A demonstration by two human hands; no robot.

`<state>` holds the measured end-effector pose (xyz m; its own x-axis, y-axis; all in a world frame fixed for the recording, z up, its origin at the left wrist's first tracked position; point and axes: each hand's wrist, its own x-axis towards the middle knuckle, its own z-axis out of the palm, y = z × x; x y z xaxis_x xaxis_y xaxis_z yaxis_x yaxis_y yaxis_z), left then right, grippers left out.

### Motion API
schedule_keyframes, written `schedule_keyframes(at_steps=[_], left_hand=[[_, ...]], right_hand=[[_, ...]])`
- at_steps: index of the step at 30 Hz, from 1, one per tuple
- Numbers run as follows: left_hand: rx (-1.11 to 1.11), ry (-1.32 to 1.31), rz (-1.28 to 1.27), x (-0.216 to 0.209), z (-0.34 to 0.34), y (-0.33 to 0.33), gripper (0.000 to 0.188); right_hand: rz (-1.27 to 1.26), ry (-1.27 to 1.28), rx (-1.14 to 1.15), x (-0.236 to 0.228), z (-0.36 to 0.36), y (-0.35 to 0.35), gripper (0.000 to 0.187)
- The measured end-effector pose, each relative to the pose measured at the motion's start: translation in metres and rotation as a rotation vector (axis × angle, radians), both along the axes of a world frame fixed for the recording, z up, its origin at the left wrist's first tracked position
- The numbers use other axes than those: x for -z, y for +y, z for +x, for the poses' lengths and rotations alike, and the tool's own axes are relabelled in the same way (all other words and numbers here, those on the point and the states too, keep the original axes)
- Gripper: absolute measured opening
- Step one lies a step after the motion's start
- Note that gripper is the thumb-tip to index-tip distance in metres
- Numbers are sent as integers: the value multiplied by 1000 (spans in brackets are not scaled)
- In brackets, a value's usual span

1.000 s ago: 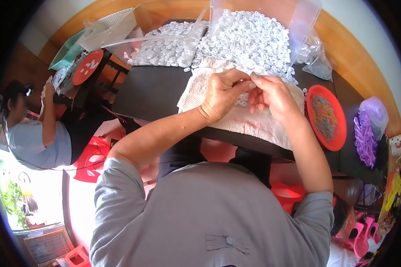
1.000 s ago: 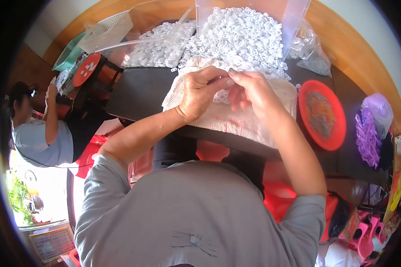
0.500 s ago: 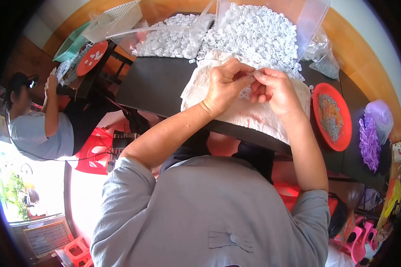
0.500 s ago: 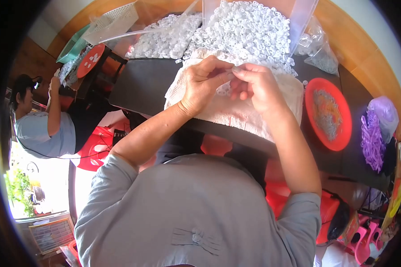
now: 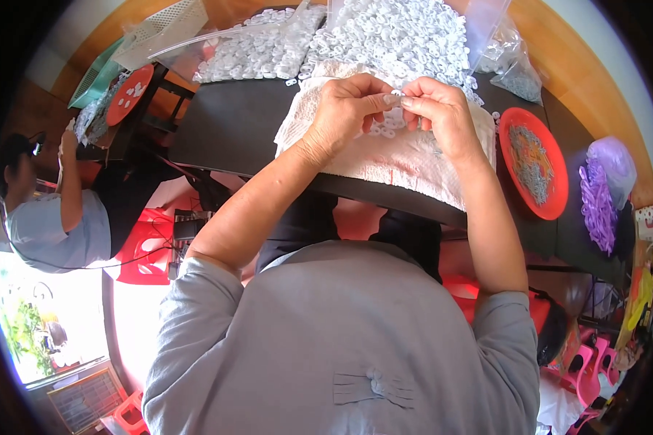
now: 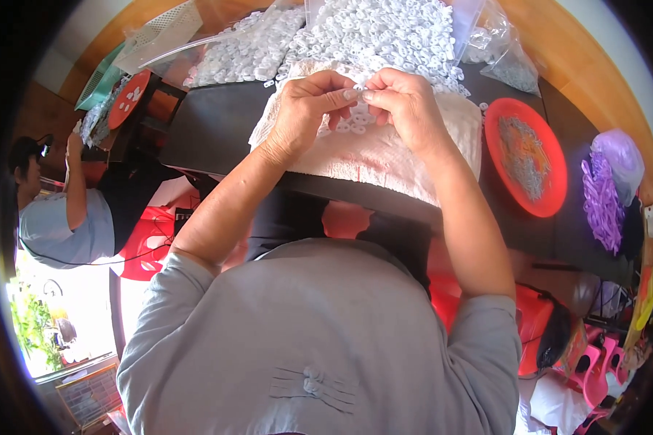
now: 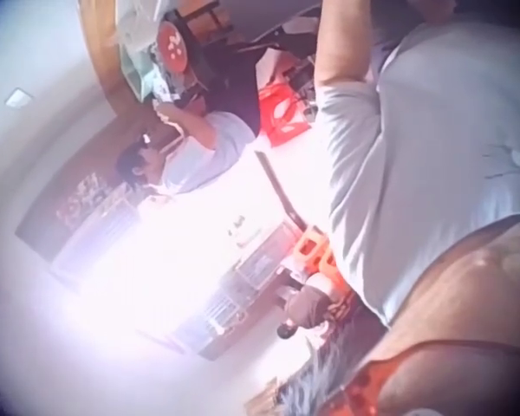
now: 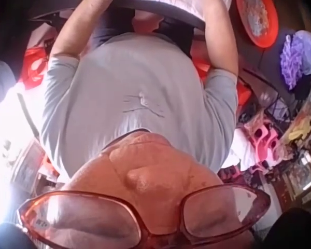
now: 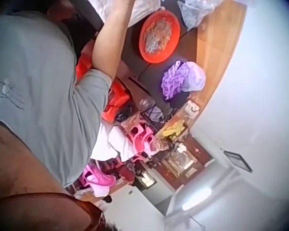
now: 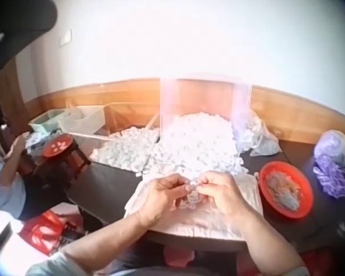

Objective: The recorder is assembling small white plastic components by snapping them together manually.

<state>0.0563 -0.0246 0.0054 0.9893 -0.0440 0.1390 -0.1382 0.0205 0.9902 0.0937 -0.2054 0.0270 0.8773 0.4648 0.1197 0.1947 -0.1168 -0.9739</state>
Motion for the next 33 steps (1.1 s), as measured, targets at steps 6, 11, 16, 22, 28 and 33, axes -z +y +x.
schedule_keyframes(at_steps=[6,11,16,22,28,33], left_hand=[[23,12,-72,0,-1,1,12],[5,45,-78,2,0,1,12],[1,-7,-90,1,0,-2,10],[-40,-77,-112,0,-2,-1,11],[-62,-65,-154,0,0,4,14],[-53,-89,-197,1,0,2,16]], right_hand=[[-41,-69,-13,1,-2,0,15],[-39,-123,57,4,-6,5,14],[-115,-260,64,13,-3,4,12],[-219,-573,101,19,-8,11,8],[-192,-454,85,9,-8,5,10],[-171,-298,27,10,-8,4,13]])
